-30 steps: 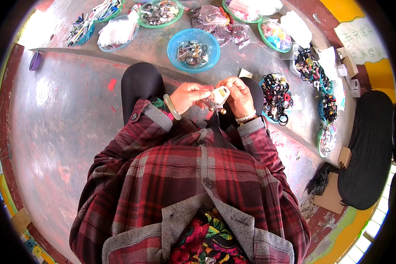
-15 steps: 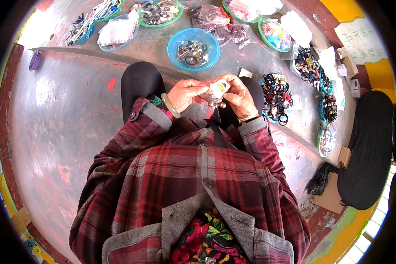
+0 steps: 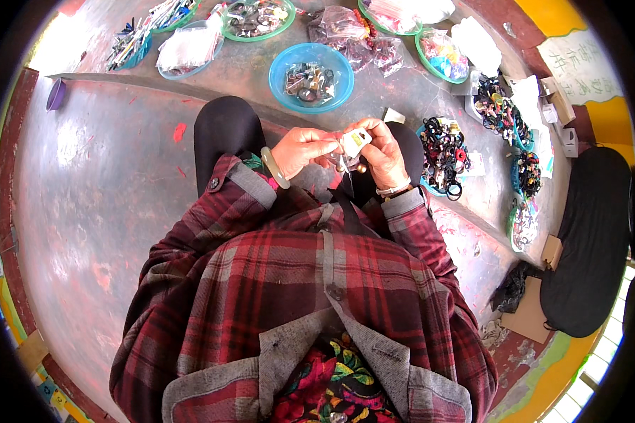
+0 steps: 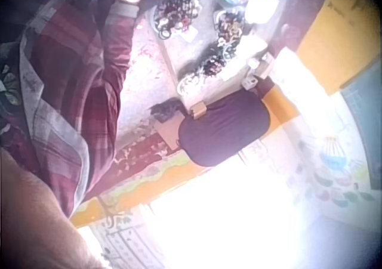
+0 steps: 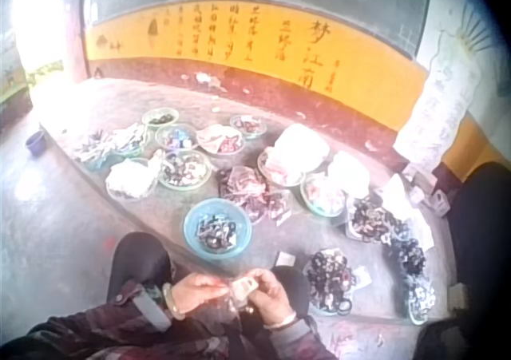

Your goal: The person sits on the floor and packs small hair accessories into clear plastic bags. They pick up items from bowls, place them into bags, and seal the bags one by one.

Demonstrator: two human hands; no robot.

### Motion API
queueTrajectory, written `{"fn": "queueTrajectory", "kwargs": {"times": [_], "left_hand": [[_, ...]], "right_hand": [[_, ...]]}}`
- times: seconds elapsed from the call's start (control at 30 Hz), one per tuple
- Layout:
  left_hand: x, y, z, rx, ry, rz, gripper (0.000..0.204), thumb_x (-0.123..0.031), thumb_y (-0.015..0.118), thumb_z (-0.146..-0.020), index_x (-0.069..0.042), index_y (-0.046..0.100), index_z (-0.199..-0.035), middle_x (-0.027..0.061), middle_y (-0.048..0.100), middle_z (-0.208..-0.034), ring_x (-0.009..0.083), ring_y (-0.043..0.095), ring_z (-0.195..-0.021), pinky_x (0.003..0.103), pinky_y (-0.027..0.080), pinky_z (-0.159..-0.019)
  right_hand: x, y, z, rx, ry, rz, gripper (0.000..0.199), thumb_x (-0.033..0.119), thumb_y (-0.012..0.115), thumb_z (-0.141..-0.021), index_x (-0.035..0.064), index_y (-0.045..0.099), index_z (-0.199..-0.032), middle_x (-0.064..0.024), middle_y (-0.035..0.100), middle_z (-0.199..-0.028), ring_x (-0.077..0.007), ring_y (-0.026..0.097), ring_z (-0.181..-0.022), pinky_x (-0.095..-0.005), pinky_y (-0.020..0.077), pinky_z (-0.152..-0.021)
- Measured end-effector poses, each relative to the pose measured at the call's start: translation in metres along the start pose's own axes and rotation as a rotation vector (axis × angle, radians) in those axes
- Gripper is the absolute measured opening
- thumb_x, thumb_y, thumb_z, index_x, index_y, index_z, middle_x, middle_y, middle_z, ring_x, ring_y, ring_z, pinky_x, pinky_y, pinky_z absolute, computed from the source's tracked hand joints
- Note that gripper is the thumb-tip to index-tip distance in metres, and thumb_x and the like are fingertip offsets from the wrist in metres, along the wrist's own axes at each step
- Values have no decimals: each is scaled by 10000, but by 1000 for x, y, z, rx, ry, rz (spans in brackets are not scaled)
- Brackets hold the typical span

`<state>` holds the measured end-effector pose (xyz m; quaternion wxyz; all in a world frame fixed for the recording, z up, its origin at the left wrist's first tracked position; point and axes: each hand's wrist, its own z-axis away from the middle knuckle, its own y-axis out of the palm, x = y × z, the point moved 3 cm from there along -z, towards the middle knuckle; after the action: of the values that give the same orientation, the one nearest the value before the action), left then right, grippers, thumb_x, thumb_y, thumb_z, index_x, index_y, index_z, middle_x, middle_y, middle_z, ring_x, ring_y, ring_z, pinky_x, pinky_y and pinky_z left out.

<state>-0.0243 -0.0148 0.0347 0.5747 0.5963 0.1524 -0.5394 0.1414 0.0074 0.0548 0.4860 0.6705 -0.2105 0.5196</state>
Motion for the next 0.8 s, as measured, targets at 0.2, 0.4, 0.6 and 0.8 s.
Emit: {"fn": "queueTrajectory", "kwargs": {"times": [0.2, 0.4, 0.6, 0.8], "left_hand": [[-2, 0, 1, -2, -8, -28, 212, -143, 538, -865, -3, 601, -1012, 40, 603, -951, 88, 552, -781, 217, 455, -646], [4, -1, 0, 27, -20, -31, 228, -142, 531, -868, -2, 585, -1040, 44, 603, -961, 94, 557, -810, 225, 461, -657], [8, -1, -2, 49, -36, -43, 239, -140, 529, -869, -9, 574, -1064, 41, 601, -977, 95, 559, -828, 230, 467, -663], [14, -3, -4, 53, -50, -63, 239, -143, 516, -874, -8, 578, -1062, 43, 599, -993, 101, 559, -825, 240, 466, -672]], "right_hand": [[-3, -4, 1, -29, 23, 56, 248, -30, 507, -815, 40, 463, -1049, -56, 560, -1016, -121, 534, -895, -241, 435, -781], [-8, -6, -2, -23, -60, 103, 214, -33, 500, -812, 44, 469, -1010, -51, 567, -962, -109, 538, -862, -234, 444, -742], [-5, -4, 0, -68, -7, 106, 196, -24, 460, -793, 53, 473, -973, -40, 562, -908, -105, 533, -832, -232, 439, -735], [-10, -3, -1, -77, -33, 60, 189, -20, 442, -791, 66, 479, -955, -34, 562, -873, -96, 542, -763, -205, 449, -636]]}}
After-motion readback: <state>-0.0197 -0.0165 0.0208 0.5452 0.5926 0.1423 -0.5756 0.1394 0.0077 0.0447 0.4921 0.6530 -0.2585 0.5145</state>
